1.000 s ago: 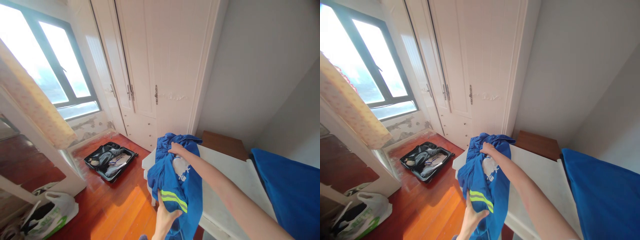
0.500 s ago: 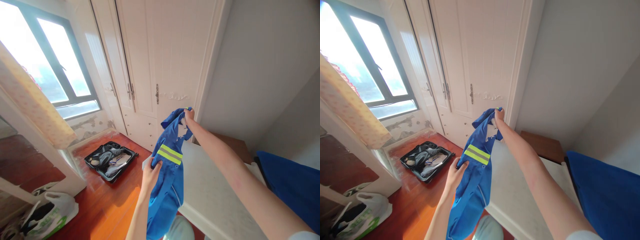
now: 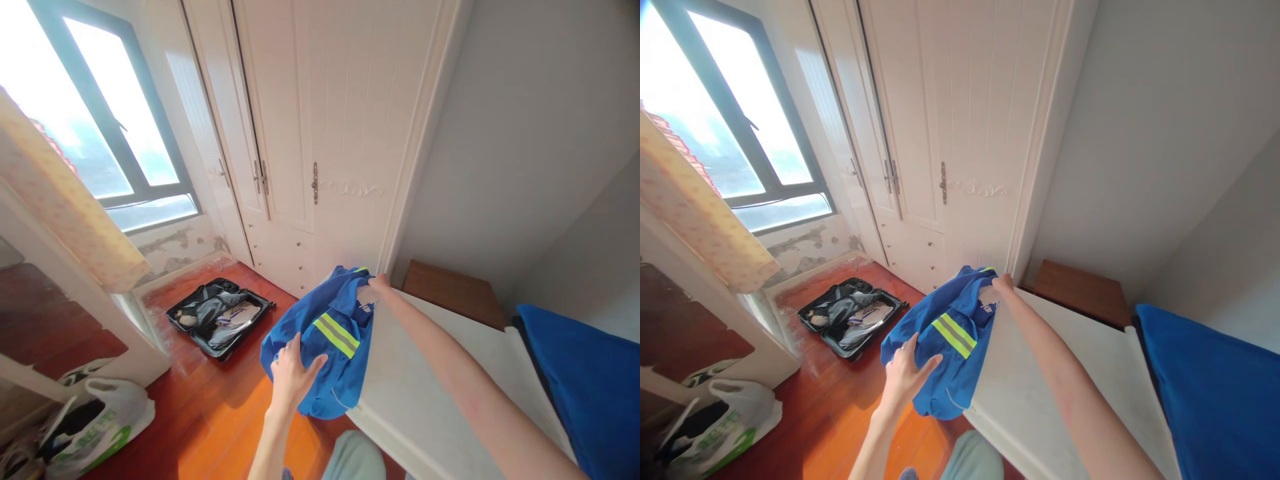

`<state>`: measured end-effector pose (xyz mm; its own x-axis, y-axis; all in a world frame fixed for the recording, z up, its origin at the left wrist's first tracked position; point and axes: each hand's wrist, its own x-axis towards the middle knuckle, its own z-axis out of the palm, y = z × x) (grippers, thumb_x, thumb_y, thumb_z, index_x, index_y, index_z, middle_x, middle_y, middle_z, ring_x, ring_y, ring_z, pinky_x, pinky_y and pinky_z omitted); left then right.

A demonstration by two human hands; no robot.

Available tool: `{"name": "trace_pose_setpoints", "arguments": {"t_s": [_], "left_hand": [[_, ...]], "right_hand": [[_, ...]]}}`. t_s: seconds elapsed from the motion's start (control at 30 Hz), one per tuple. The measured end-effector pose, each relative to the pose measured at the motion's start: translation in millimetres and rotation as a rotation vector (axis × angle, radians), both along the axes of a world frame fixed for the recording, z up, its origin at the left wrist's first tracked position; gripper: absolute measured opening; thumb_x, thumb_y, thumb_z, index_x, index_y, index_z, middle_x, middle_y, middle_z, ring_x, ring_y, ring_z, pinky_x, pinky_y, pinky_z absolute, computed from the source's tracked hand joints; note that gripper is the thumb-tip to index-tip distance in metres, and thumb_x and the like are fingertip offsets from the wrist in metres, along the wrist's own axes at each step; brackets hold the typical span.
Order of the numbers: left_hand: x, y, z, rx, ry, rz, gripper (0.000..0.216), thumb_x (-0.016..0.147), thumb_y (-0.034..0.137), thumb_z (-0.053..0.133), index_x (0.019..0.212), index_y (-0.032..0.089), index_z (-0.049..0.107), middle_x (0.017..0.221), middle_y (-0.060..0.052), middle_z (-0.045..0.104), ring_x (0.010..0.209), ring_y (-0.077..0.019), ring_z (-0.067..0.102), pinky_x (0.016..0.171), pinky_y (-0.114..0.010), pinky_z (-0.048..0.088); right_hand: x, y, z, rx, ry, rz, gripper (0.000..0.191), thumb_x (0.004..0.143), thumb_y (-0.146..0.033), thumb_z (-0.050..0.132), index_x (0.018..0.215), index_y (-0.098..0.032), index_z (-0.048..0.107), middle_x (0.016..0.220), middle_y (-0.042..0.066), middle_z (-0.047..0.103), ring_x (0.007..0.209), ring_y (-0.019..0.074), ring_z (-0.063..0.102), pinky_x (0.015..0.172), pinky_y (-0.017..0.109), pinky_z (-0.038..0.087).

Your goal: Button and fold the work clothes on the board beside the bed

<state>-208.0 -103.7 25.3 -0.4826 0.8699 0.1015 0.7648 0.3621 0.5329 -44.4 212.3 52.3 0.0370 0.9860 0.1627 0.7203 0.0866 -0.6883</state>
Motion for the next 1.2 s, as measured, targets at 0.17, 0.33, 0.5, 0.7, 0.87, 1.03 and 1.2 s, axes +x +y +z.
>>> {"name": "trace_pose_setpoints", "arguments": {"t_s": [0.17, 0.33, 0.5, 0.7, 0.87, 1.03, 1.2], "left_hand": [[2.2, -11.2, -23.9, 0.004, -0.026, 0.069, 0.115, 0.065, 0.060, 0.070, 0.152, 0.010, 0.014, 0.155, -0.024, 0.024, 0.144, -0.0395, 0.019, 0.108, -0.051, 0.030], [11.1, -19.6, -31.6, -0.036, -0.237, 0.047, 0.107, 0.074, 0.042, 0.066, 0.154, 0.013, 0.000, 0.132, -0.022, 0.056, 0.117, -0.0332, 0.058, 0.085, -0.039, 0.048], [15.4, -38.4, -23.2, -0.099, -0.123, 0.035, 0.021, 0.085, 0.033, 0.053, 0.099, 0.023, 0.065, 0.088, -0.009, 0.071, 0.088, -0.0283, 0.067, 0.070, -0.033, 0.046], [1.7, -45.2, -31.2, 0.138, -0.054, 0.020, 0.037, 0.077, 0.050, 0.063, 0.100, 0.020, 0.062, 0.134, -0.015, 0.052, 0.127, -0.0346, 0.047, 0.098, -0.047, 0.043], [-15.6, -22.7, -50.0, 0.263, -0.451, 0.145, 0.103, 0.072, 0.057, 0.069, 0.149, 0.020, 0.013, 0.150, -0.018, 0.036, 0.138, -0.0319, 0.037, 0.110, -0.049, 0.033], [-24.8, -17.2, -46.4, 0.233, -0.654, -0.092, 0.060, 0.069, 0.055, 0.069, 0.111, 0.013, 0.060, 0.098, -0.008, 0.070, 0.093, -0.0260, 0.066, 0.080, -0.034, 0.052], [-23.9, -49.9, -20.8, 0.298, -0.478, -0.126, 0.025, 0.079, 0.036, 0.057, 0.092, 0.017, 0.066, 0.076, 0.000, 0.067, 0.072, -0.0183, 0.062, 0.069, -0.027, 0.049]], "right_hand": [[-22.8, -29.0, -29.6, -0.060, -0.096, 0.110, 0.041, 0.093, -0.030, 0.050, 0.133, -0.017, 0.049, 0.148, 0.017, 0.036, 0.137, 0.0298, 0.034, 0.110, 0.047, 0.031], [-40.6, -47.5, -36.6, -0.173, -0.114, 0.226, 0.054, 0.094, -0.052, 0.036, 0.137, -0.022, 0.046, 0.159, 0.014, 0.013, 0.145, 0.0360, 0.014, 0.108, 0.066, 0.019], [-27.7, -56.0, -39.4, -0.239, -0.095, 0.295, 0.073, 0.092, -0.064, 0.025, 0.143, -0.015, 0.041, 0.158, 0.021, 0.012, 0.146, 0.0352, 0.012, 0.112, 0.062, 0.014], [-16.1, -85.1, -41.3, -0.217, -0.094, 0.347, 0.087, 0.084, -0.062, 0.050, 0.150, -0.011, 0.027, 0.160, 0.020, 0.001, 0.147, 0.0348, 0.004, 0.116, 0.057, 0.011], [-26.5, -121.9, -50.4, -0.186, 0.124, 0.378, 0.095, 0.069, -0.046, 0.071, 0.147, -0.009, 0.033, 0.159, 0.020, 0.009, 0.147, 0.0344, 0.008, 0.119, 0.047, 0.015], [-28.2, -127.8, -51.9, -0.131, 0.374, 0.342, 0.058, 0.062, -0.018, 0.062, 0.120, -0.013, 0.061, 0.136, 0.015, 0.054, 0.132, 0.0285, 0.045, 0.112, 0.039, 0.034], [-15.2, -130.4, -52.6, -0.133, 0.570, 0.227, 0.035, 0.071, -0.022, 0.045, 0.100, -0.016, 0.063, 0.112, 0.011, 0.068, 0.106, 0.0247, 0.064, 0.085, 0.034, 0.053]]}}
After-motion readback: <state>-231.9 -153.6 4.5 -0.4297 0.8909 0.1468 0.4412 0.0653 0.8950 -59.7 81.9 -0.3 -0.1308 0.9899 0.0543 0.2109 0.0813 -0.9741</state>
